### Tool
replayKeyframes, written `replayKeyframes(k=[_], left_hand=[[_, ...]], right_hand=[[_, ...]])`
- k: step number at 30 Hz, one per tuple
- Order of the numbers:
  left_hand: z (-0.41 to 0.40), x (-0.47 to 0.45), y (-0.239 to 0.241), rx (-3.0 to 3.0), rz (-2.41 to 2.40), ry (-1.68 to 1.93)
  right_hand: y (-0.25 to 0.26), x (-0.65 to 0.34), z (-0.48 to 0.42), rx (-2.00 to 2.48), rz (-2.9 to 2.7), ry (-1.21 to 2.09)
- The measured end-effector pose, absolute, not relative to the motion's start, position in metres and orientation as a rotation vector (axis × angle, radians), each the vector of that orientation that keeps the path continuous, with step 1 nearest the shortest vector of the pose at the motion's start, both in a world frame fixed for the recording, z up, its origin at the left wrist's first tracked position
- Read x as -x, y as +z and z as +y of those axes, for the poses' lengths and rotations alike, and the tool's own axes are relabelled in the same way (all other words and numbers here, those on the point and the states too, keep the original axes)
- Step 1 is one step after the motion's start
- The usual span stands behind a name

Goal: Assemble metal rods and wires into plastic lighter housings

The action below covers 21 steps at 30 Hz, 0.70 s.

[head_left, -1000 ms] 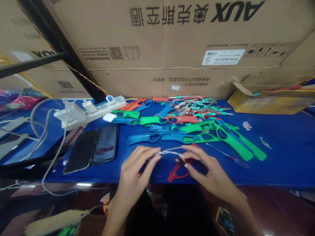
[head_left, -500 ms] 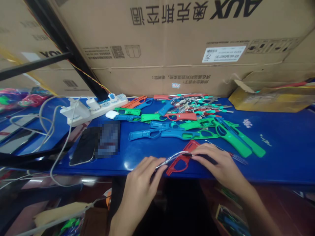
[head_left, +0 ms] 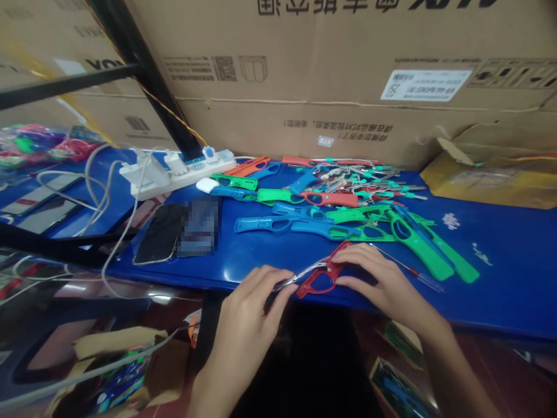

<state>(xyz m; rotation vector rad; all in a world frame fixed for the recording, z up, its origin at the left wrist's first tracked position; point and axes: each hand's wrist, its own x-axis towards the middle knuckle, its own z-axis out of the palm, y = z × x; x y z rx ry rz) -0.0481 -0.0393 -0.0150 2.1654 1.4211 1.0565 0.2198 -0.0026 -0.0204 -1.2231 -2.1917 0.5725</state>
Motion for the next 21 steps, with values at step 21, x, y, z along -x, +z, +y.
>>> replayKeyframes(k=[21], left_hand=[[-0.03, 0.047, -0.008, -1.819, 1.391, 1.065]], right_hand=[[-0.022, -0.202, -0.026, 1.235, -1.869, 0.749]])
